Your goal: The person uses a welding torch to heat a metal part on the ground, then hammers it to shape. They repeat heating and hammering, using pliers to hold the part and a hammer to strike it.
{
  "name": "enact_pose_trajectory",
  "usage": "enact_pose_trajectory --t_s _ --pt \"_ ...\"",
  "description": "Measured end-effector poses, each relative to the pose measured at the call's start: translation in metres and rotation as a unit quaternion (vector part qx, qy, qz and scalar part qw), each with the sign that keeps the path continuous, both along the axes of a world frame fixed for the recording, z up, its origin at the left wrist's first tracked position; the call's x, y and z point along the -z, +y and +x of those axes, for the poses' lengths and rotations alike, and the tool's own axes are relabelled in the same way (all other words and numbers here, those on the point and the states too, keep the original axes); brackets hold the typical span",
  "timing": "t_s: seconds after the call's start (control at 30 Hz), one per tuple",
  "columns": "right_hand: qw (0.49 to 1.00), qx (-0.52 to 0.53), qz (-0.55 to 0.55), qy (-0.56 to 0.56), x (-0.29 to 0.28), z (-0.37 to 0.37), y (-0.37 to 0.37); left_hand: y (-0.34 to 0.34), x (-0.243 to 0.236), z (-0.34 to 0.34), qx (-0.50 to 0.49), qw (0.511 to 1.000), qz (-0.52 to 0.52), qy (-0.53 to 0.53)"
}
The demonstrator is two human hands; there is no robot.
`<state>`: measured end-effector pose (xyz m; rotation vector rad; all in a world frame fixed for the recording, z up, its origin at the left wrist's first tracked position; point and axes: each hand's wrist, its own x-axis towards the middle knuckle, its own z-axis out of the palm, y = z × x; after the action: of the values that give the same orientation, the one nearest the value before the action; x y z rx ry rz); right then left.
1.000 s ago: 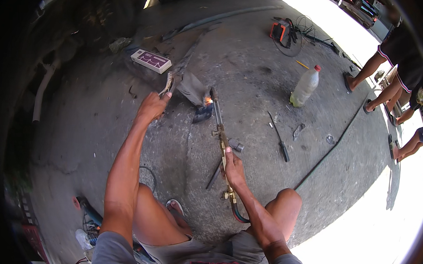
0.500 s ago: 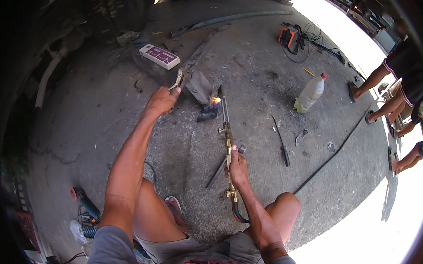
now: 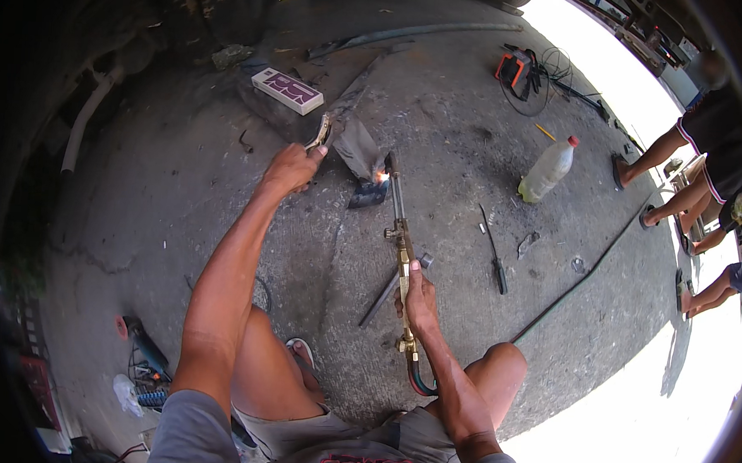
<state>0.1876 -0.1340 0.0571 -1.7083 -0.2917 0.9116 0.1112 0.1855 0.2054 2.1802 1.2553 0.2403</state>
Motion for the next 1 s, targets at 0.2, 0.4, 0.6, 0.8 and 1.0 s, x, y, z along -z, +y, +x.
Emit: enact_pose_trajectory --t_s 0.2,0.4,0.6,0.8,1.0 --pt "1.0 -0.006 -0.001 -0.013 0.003 0.001 -0.003 0.004 0.005 0.002 0.006 1.0 0.011 0.008" --pt "0.999 -0.027 -0.015 -0.015 0.002 0.001 -0.007 0.005 0.007 0.002 0.013 1.0 0.004 0.002" --pt "1.0 -0.017 -0.013 -0.007 0.004 0.001 0.001 0.002 0.002 0.002 0.003 1.0 -0.005 0.0" --pt "1.0 -0.003 -0.003 -0.021 0.007 0.006 0.015 0.004 0.005 0.002 0.019 1.0 -0.005 0.006" --pt "0.999 0.032 0.016 -0.009 0.016 0.012 0.028 0.005 0.002 0.003 0.045 0.999 -0.012 0.028"
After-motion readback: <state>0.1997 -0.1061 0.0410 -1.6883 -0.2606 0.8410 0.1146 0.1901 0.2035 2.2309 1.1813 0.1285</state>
